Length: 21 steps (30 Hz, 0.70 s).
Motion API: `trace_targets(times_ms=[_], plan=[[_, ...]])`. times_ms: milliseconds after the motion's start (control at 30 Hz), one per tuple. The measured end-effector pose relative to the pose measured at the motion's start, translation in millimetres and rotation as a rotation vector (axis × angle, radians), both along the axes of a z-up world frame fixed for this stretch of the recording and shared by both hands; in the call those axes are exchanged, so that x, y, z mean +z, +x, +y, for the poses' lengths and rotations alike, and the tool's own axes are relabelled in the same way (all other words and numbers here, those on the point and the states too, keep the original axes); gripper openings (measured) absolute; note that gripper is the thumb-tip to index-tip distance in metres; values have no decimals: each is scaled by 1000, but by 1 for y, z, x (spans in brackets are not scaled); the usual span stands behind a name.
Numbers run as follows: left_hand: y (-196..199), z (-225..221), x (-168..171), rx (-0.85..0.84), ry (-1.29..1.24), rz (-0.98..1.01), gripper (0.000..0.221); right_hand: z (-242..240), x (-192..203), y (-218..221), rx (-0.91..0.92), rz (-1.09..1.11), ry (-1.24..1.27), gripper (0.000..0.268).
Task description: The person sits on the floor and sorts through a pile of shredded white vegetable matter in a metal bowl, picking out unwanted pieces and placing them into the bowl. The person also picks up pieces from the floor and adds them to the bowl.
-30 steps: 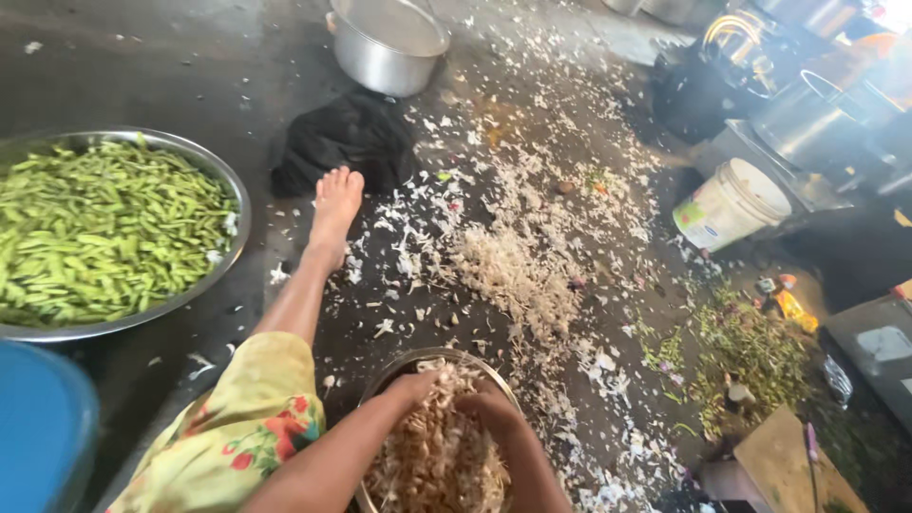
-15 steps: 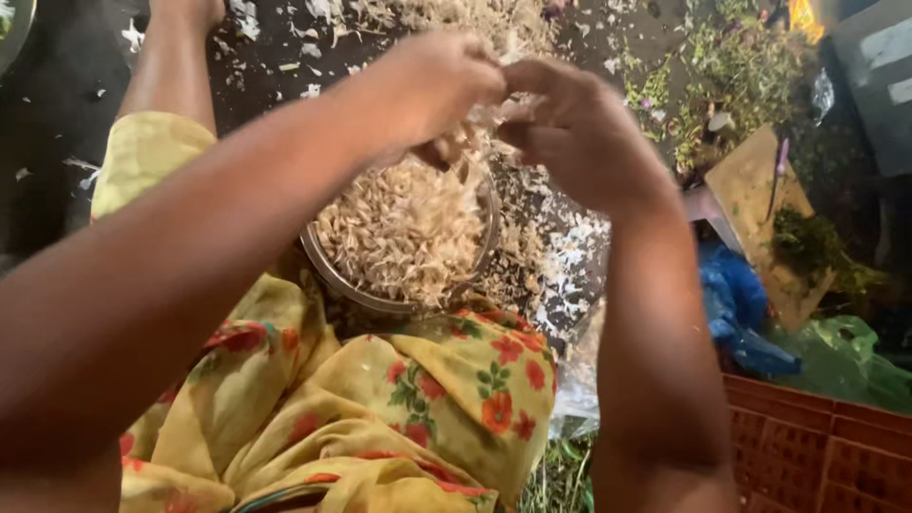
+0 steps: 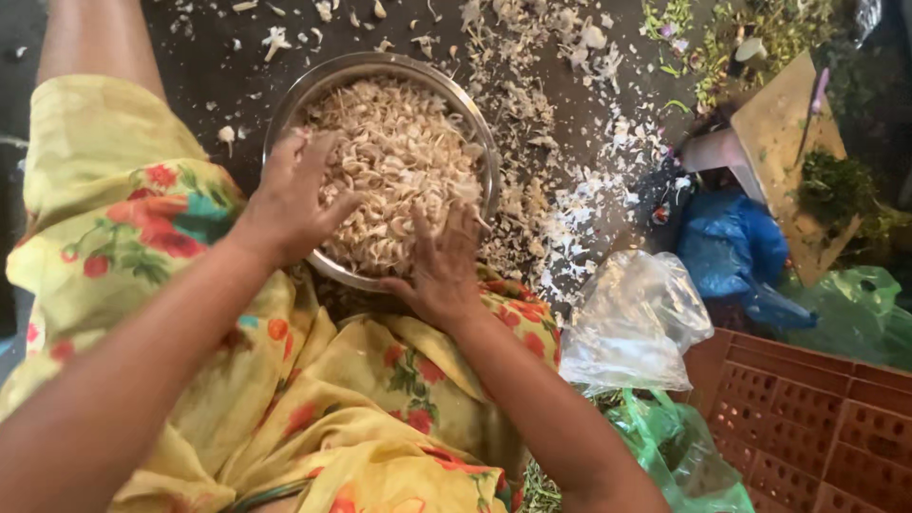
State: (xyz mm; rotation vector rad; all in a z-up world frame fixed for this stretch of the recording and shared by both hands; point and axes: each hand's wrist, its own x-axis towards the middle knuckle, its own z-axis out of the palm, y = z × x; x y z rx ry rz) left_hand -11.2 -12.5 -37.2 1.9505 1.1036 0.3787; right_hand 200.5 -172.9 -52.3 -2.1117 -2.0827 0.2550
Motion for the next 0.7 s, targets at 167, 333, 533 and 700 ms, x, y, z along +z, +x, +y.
trace_targets(times_ms=[167, 333, 533, 700], plan=[[33, -12, -15, 144, 180, -15, 89, 55, -1, -14, -28, 51, 180, 108], [43, 27, -11, 299, -463, 92, 90, 64, 17, -3, -48, 193, 52, 84], [66, 77, -31, 331, -842, -72, 85, 77, 39, 71, -877, 1117, -326, 71], [81, 103, -43, 263, -784, 151, 82, 129, 12, 77, -871, 1089, -558, 93]])
